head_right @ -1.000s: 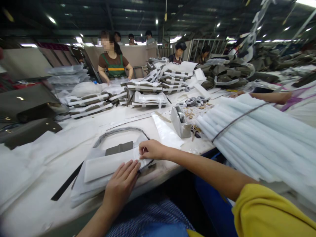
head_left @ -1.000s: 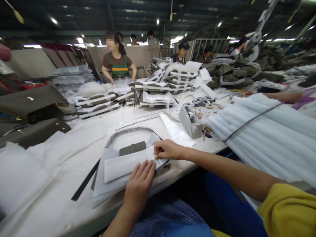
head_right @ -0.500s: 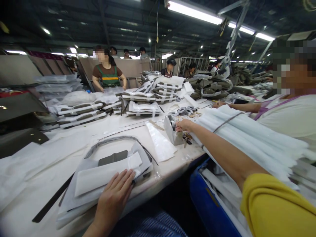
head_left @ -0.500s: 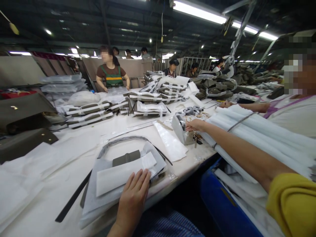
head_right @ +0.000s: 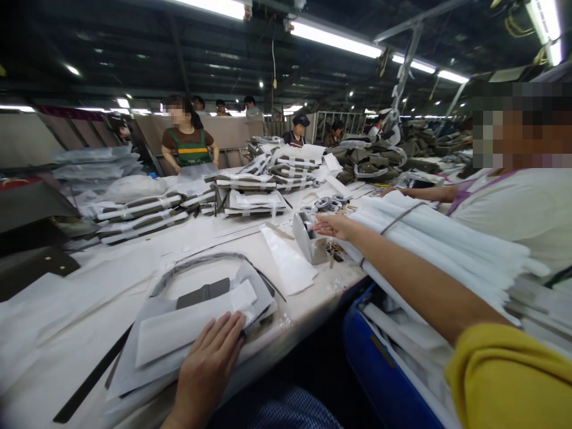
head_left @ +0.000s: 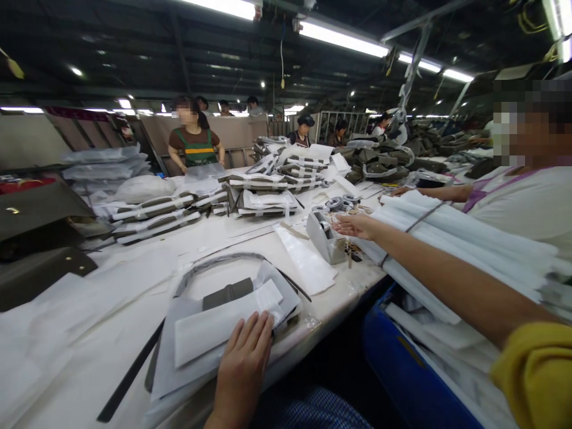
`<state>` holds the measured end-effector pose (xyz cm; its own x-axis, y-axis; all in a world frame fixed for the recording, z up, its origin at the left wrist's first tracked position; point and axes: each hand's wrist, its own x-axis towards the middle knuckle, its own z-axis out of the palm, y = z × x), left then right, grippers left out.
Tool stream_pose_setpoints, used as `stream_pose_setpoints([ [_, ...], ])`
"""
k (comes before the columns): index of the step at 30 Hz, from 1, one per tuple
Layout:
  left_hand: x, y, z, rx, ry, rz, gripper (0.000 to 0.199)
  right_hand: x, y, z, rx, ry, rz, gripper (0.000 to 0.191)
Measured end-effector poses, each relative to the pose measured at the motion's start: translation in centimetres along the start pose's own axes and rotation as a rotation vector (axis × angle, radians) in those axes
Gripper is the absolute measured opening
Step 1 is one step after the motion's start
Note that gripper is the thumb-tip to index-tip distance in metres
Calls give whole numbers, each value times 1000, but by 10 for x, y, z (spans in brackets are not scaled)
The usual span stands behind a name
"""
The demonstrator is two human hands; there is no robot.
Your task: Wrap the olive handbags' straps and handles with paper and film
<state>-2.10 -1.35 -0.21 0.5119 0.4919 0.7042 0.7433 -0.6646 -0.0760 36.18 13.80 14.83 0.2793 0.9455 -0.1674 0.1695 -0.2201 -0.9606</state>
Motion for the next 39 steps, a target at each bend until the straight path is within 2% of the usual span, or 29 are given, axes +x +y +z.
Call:
stream_pose_setpoints([
  [4,1,1,-2,-4,-14,-1,35,-46,16,-14,21,26,89,23],
  [7,1,1,-2,8,-28,8,35,-79,43,-14,16,87,75,25],
  [9,0,0,-2,21,-36,17,36,-91,65,-10,6,134,45,26],
  [12,-2,-3,-1,49,-55,49,37,-90,96,-1,-21,185,0,25],
  [16,-4,-6,0,73,-78,75,39,-69,125,5,-100,263,-60,20],
  [19,-3,-5,0,60,-66,60,38,-63,135,-3,-225,291,-111,19],
  [21,-2,-4,-1,47,-70,50,38,-69,137,-14,-315,278,-155,14],
  [23,-2,-3,-2,36,-92,37,38,-84,134,-27,-464,248,-259,10],
  [24,-2,-2,-2,30,-105,32,38,-92,131,-34,-598,215,-358,11],
  [28,-3,-2,-4,1,-146,10,39,-125,108,-45,-1245,-72,-969,24],
  [30,-3,-2,-5,-16,-145,-3,38,-137,93,-37,-1361,-209,-1207,28],
  [32,-1,-1,-5,-32,-137,-20,37,-146,80,-18,-1379,-316,-1354,27],
  [35,1,1,-7,-61,-135,-54,36,-157,64,20,-1352,-439,-1426,22],
  [39,3,3,-9,-107,-158,-101,34,-165,49,74,-1340,-508,-1453,29],
])
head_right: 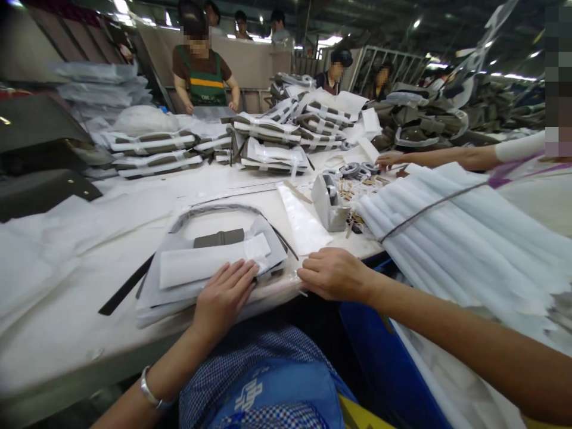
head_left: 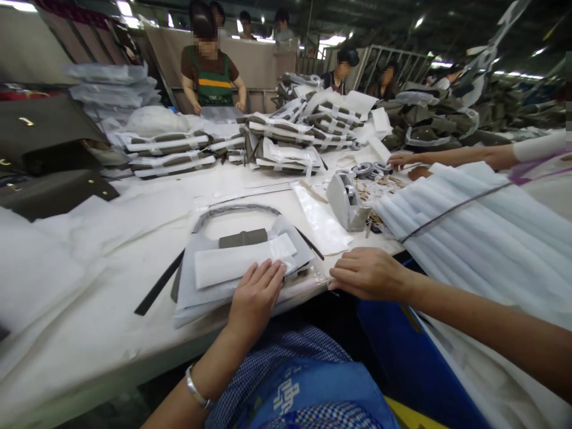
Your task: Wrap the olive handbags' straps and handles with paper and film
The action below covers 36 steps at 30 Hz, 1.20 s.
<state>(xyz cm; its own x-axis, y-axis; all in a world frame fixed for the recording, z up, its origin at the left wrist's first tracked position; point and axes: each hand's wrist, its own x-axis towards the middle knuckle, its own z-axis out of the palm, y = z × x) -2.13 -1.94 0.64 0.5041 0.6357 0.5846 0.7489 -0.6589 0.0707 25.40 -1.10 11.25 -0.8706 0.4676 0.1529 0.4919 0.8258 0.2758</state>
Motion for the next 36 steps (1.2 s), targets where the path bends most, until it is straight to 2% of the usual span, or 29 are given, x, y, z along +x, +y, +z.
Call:
stream_pose_setpoints([
  [4,0,2,-2,-37,-15,-43,34,40,-11,7,-10,0,-37,29],
  [8,0,4,-5,-90,-40,-73,38,63,-14,15,-48,-34,-53,26],
  [13,1,6,-7,-140,-31,-105,39,77,-15,20,-88,-79,-59,21],
  [20,1,7,-1,-105,53,-105,40,89,-16,23,-104,-171,-64,22],
  [25,1,8,8,-39,143,-108,27,93,-17,26,-119,-190,-65,20],
  [29,0,9,12,6,196,-113,21,96,-17,19,-123,-242,-66,15],
  [32,0,9,14,13,201,-112,22,100,-22,6,-124,-355,-64,8],
  [36,-1,10,15,-5,191,-122,23,105,-36,-9,-133,-507,-33,15],
])
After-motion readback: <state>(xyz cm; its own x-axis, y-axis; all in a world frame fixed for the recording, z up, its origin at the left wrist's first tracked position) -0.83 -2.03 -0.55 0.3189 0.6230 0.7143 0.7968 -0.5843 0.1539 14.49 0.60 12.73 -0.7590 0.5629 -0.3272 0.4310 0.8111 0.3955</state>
